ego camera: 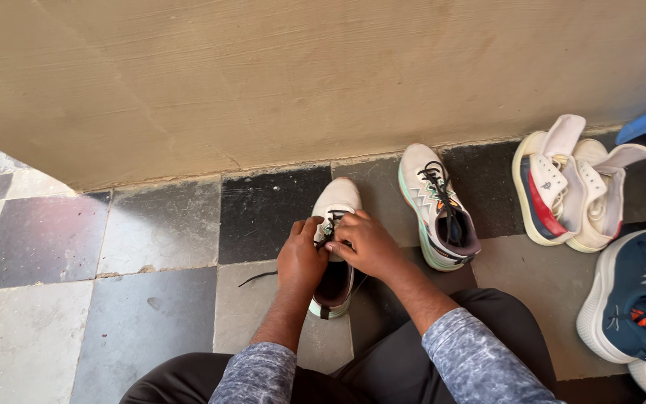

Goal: The person sits on the floor and removes the laces from a pair of sneakers, pulling the laces out of the eyelets by hand, then threads the laces back through the eyelets to re-lace the shoes. Other pairs of shoes are lined up along the wall nearby.

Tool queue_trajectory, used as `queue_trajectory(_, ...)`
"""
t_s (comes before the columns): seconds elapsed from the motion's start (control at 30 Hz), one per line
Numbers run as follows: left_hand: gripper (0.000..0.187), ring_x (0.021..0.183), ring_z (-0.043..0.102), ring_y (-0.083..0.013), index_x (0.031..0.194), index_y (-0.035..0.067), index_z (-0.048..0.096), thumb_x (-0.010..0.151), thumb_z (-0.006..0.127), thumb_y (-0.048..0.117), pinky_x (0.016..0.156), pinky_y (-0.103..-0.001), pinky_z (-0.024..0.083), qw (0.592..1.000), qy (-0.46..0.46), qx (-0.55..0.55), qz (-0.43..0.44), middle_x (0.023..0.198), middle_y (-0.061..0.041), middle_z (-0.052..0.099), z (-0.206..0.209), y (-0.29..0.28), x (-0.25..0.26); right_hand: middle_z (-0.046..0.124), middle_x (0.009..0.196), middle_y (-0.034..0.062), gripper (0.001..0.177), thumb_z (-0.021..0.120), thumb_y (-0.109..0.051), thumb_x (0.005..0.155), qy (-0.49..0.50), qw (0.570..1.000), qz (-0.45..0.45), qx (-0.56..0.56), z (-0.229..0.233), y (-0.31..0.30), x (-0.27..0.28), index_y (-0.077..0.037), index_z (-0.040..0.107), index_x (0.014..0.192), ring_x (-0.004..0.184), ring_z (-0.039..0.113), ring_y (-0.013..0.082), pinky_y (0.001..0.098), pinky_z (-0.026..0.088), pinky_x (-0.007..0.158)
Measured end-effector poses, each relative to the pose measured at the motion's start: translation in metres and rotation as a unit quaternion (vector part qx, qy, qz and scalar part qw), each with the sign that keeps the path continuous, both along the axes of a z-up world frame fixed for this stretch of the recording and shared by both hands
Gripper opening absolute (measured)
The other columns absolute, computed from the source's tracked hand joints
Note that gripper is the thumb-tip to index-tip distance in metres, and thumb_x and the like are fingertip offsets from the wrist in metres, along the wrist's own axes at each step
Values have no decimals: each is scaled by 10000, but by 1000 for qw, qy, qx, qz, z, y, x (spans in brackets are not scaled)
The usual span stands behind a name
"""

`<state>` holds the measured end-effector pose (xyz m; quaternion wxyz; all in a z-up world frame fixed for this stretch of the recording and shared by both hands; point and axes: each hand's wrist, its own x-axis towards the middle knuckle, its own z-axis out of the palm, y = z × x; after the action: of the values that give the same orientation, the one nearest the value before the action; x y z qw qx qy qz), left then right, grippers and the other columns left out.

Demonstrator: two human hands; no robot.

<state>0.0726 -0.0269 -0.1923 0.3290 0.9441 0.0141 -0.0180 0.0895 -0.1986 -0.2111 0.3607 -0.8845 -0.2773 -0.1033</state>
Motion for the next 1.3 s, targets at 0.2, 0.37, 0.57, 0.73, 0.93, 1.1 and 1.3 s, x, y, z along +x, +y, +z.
queue_trajectory(0.2,723,1044,705,-328,1405,246,528,765,763,4,833,-433,600,1000,4,9,30,1339,-78,587,-4,8,3,650,833,25,171,665,-248,909,409,797,-15,444,-31,-18,17,-95,717,856,759,539,119,287,425,694)
queue_trajectory(0.37,790,1085,688,-353,1432,259,486,744,766,-11,838,-445,602,999,-27,11,28,1395,-85,546,-2,7,6,616,757,27,295,667,-353,1008,467,675,14,571,-37,-37,22,-127,640,821,683,526,144,305,458,634)
queue_trajectory(0.57,898,1105,684,-341,1492,288,410,728,755,-32,844,-433,609,1000,12,21,12,1471,-92,482,-2,13,7,627,1081,76,177,756,-209,867,161,976,-106,102,7,-33,-1,-116,741,1017,1004,575,218,310,533,666)
queue_trajectory(0.73,901,1114,675,-346,1512,290,390,751,762,-17,854,-435,604,999,33,33,3,1455,-89,497,-2,7,4,673,1090,48,140,733,-167,870,-22,994,-101,30,32,-8,-11,-138,747,1006,1112,599,235,381,519,902)
queue_trajectory(0.93,930,1103,682,-342,1546,312,347,779,799,42,846,-437,601,998,35,43,-33,1397,-92,533,-2,10,2,666,1070,66,198,730,-150,818,-54,988,-48,-133,10,30,-18,-80,759,1002,1143,568,271,467,396,993)
queue_trajectory(1.1,1000,1090,694,-323,1565,336,279,767,818,64,850,-416,610,998,53,39,-5,1401,-111,519,1,12,6,712,1048,29,115,720,-171,854,-43,991,-35,-123,6,26,-11,-107,776,932,1139,577,248,476,389,994)
queue_trajectory(1.3,1006,1089,692,-362,1556,340,301,746,805,21,864,-429,609,998,54,14,38,1409,-126,518,-4,11,7,733,949,-1,169,787,-259,832,75,996,-46,0,13,-4,-4,-101,728,848,1022,612,245,416,466,931)
